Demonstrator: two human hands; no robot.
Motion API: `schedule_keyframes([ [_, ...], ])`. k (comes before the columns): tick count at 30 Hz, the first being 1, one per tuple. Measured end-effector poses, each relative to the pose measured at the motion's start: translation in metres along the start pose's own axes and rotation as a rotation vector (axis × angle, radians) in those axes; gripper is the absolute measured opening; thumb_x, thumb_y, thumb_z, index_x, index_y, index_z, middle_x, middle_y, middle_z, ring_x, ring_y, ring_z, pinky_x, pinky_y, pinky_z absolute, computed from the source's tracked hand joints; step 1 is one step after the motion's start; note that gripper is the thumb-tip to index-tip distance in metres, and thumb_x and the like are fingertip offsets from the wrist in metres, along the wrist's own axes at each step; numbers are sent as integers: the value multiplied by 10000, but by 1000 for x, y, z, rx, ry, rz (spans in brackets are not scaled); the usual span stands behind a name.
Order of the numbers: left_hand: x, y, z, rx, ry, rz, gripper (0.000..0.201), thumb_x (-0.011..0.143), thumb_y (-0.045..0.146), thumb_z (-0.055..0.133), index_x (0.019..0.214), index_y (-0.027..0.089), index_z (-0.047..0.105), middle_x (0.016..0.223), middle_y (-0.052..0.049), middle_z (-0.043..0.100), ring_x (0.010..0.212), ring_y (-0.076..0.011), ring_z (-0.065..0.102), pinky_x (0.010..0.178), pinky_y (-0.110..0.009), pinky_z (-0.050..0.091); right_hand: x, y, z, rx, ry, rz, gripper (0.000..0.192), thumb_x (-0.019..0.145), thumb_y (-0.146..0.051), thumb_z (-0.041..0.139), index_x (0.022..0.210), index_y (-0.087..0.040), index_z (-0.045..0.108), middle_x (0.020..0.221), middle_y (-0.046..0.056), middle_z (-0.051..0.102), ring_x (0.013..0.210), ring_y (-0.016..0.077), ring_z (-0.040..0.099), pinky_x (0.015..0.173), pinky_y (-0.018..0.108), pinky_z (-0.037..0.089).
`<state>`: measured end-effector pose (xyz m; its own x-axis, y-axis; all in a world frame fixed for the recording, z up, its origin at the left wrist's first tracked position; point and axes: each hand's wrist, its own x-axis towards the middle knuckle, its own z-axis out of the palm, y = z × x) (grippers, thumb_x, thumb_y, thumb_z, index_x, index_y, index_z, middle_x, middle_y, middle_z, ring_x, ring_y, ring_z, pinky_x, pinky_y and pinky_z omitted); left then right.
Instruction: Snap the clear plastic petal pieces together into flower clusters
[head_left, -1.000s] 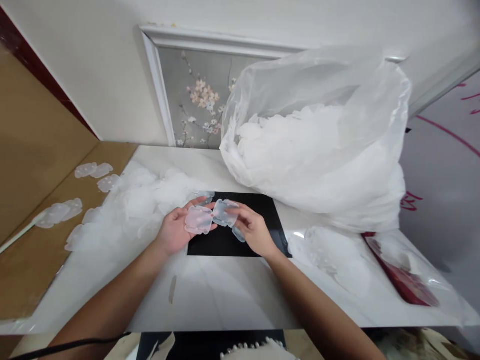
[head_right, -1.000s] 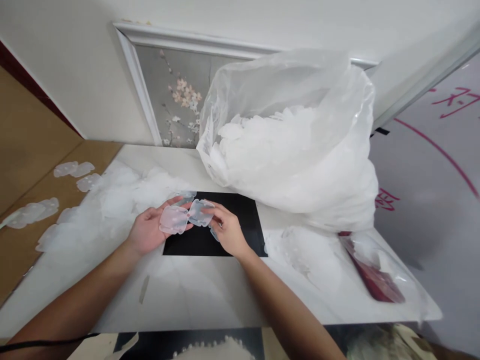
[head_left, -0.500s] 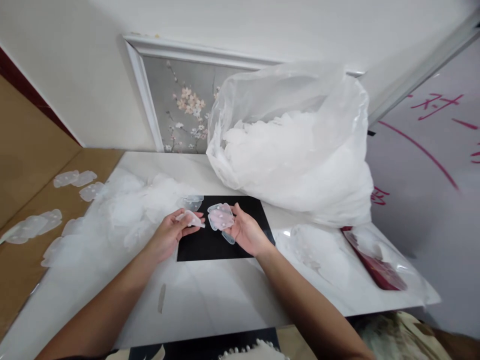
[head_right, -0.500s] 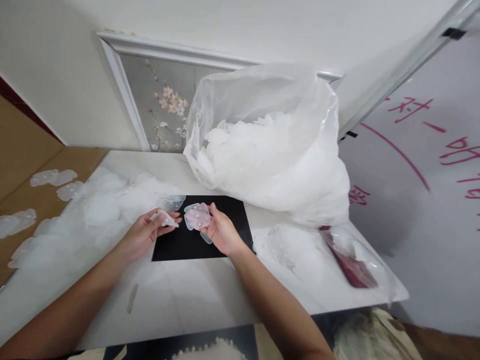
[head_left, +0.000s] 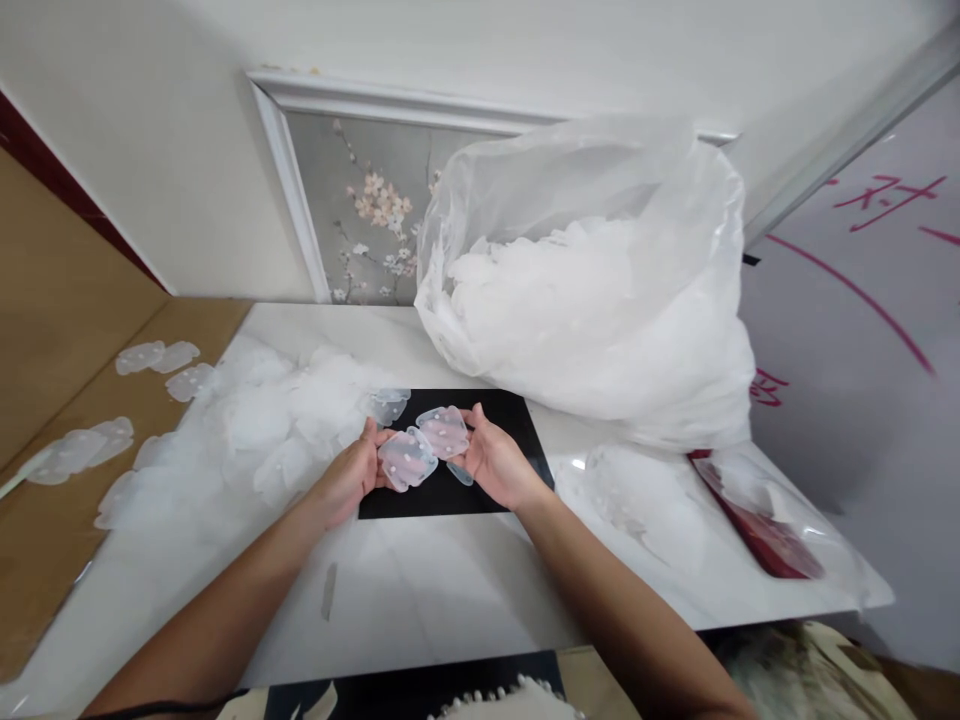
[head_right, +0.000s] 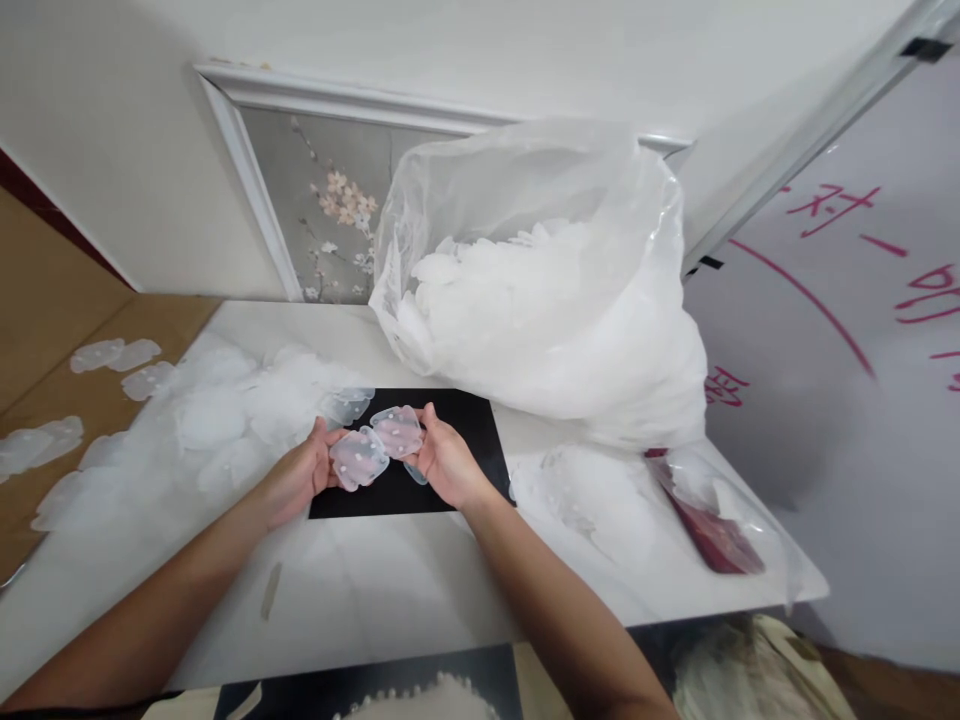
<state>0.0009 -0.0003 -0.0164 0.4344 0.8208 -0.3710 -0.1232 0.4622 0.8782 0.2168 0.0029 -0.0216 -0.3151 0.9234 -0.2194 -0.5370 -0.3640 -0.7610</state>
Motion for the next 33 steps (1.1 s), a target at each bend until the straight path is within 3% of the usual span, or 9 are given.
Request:
schedule_keyframes([
  [5, -2, 3, 9, -30, -29, -22, 759, 840, 786, 318, 1141, 155, 615, 933, -115, 734, 842, -226, 682, 780, -341, 520, -2, 10, 6, -229, 20, -103, 395, 700, -430, 802, 985, -228, 617, 990, 31, 690, 924, 184, 655, 856, 331, 526],
  [9, -3, 4, 18, 43, -58, 13, 690, 869, 740, 355, 1170, 165, 592, 993, -128, 715, 946, -267, 662, 886, -426, 500, -2, 6, 3, -550, 70, -229, 506, 648, -275, 802, 1096, -228, 573, 959, 7, 669, 860, 178, 633, 809, 326, 509],
  [14, 3, 3, 3, 839, 319, 455, 255, 877, 377, 572, 1060, 229, 671, 1102, -102, 645, 1083, -303, 543, 993, -483, 416, -4, -28, -27, -1126, 122, -279, 567, 719, -152, 685, 1266, -249, 567, 1112, 74, 673, 923, 250, 636, 868, 419, 483],
  [16, 9, 2, -8, 1112, 426, 591, 229, 847, 223, 568, 1046, 221, 680, 1167, -119, 609, 1130, -324, 489, 1025, -514, 372, 0, -34, -31, -1414, 202, -360, 504, 719, -120, 697, 1205, -232, 623, 1170, 123, 662, 1041, 315, 603, 937, 470, 438],
  [18, 15, 2, -16, 1285, 445, 621, 243, 833, 155, 554, 1035, 204, 680, 1207, -145, 588, 1122, -337, 475, 1002, -528, 374, 11, -31, -24, -1625, 234, -444, 365, 769, -132, 685, 1124, -214, 665, 1150, 156, 668, 1078, 344, 584, 955, 486, 415],
  [21, 21, 1, -19, 1421, 422, 594, 170, 833, 147, 565, 949, 197, 678, 1138, -147, 605, 1061, -334, 484, 926, -503, 402, 38, -14, 4, -1806, 93, -476, 199, 862, -159, 614, 1044, -193, 688, 1050, 167, 686, 1001, 324, 616, 907, 458, 444],
  [26, 16, 6, -14, 1486, 394, 590, 113, 803, 113, 585, 801, 208, 647, 934, -99, 612, 961, -296, 493, 842, -435, 407, 89, -1, 45, -1956, -193, -562, 188, 894, -109, 573, 1048, -143, 674, 1117, 172, 667, 1061, 291, 590, 885, 393, 457],
  [29, 9, 10, -17, 1505, 397, 594, 86, 807, 165, 615, 736, 211, 629, 891, -92, 608, 951, -300, 489, 791, -420, 394, 93, -5, 46, -1981, -241, -592, 157, 914, -105, 535, 901, -134, 689, 959, 158, 691, 1013, 280, 587, 879, 387, 445],
  [33, 5, 13, -25, 1425, 422, 583, 248, 846, 311, 645, 625, 214, 587, 744, -60, 570, 883, -285, 496, 778, -413, 367, 59, -6, 25, -1946, -246, -620, 156, 902, -99, 543, 850, -167, 674, 914, 131, 683, 981, 270, 570, 852, 387, 442],
])
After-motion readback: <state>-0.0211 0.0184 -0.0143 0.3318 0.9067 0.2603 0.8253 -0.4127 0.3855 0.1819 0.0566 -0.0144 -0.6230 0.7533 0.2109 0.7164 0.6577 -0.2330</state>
